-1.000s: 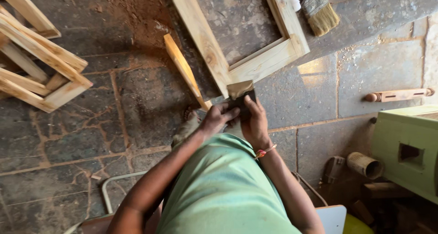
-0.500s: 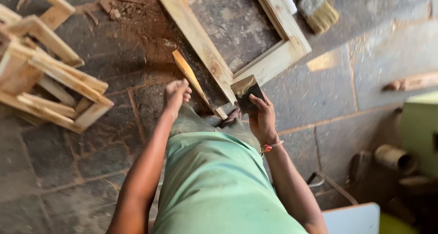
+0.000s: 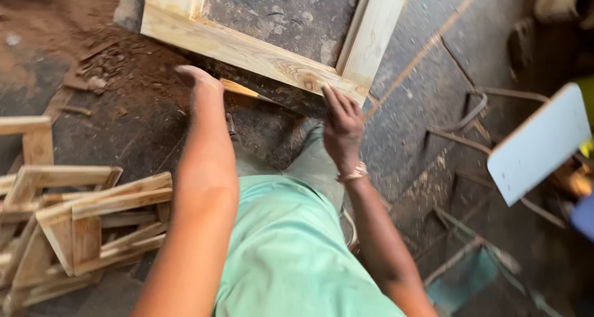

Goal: The person sands a rectangular wooden frame using a sanding block, focusing on the edges and corners. They repeatedly flip the frame over to sand different sides and occasionally use their fingers to feel the surface texture.

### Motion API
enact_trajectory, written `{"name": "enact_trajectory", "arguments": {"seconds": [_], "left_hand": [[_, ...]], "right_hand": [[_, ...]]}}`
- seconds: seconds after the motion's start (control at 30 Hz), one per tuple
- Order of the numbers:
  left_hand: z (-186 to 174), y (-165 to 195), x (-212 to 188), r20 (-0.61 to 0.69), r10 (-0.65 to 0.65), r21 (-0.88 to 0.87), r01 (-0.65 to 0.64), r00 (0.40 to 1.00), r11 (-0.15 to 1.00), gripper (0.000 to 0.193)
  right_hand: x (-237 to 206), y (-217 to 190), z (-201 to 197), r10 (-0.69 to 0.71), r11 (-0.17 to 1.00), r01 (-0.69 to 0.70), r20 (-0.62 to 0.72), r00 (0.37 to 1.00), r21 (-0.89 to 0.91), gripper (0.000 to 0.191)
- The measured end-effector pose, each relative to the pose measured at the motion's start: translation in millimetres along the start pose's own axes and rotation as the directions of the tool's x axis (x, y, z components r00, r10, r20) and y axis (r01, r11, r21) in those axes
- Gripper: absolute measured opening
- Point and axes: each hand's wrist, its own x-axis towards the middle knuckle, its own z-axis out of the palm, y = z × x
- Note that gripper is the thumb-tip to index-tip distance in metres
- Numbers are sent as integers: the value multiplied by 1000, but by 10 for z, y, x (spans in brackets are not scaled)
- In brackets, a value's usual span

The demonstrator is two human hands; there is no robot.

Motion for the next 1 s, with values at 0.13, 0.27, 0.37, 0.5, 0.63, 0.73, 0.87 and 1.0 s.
{"name": "enact_trajectory", "arguments": {"seconds": [0.13, 0.27, 0.37, 0.5, 0.63, 0.73, 0.87, 1.0], "left_hand": [[142, -116, -47, -173, 35, 267, 12, 984, 964, 88], [238, -113, -90, -283, 63, 441, 71, 957, 895, 87], [249, -101, -79, -315, 73, 521, 108, 946, 847, 86], [303, -140, -36, -350, 87, 591, 148, 933, 793, 85], [347, -242, 13, -377, 113, 645, 173, 919, 744, 84], [354, -318, 46, -380, 133, 678, 178, 915, 713, 83], [357, -384, 103, -381, 151, 711, 185, 912, 679, 82], [348, -423, 161, -386, 174, 739, 191, 906, 646, 81]], "right_hand": [[142, -460, 598, -41, 845, 58, 45, 998, -532, 68], [53, -690, 758, 8, 902, -4, 8, 1000, -431, 48], [182, -402, 580, 458, 790, -396, 20, 889, -469, 39], [562, -72, 479, 836, 535, -814, -1, 549, -226, 22], [604, -561, 824, 285, 920, -291, -62, 956, -264, 32], [542, -898, 956, 387, 915, -368, 106, 916, -163, 43], [488, -846, 739, 334, 929, -318, 59, 941, -191, 43], [474, -707, 559, 230, 877, -171, 80, 970, -449, 46]]}}
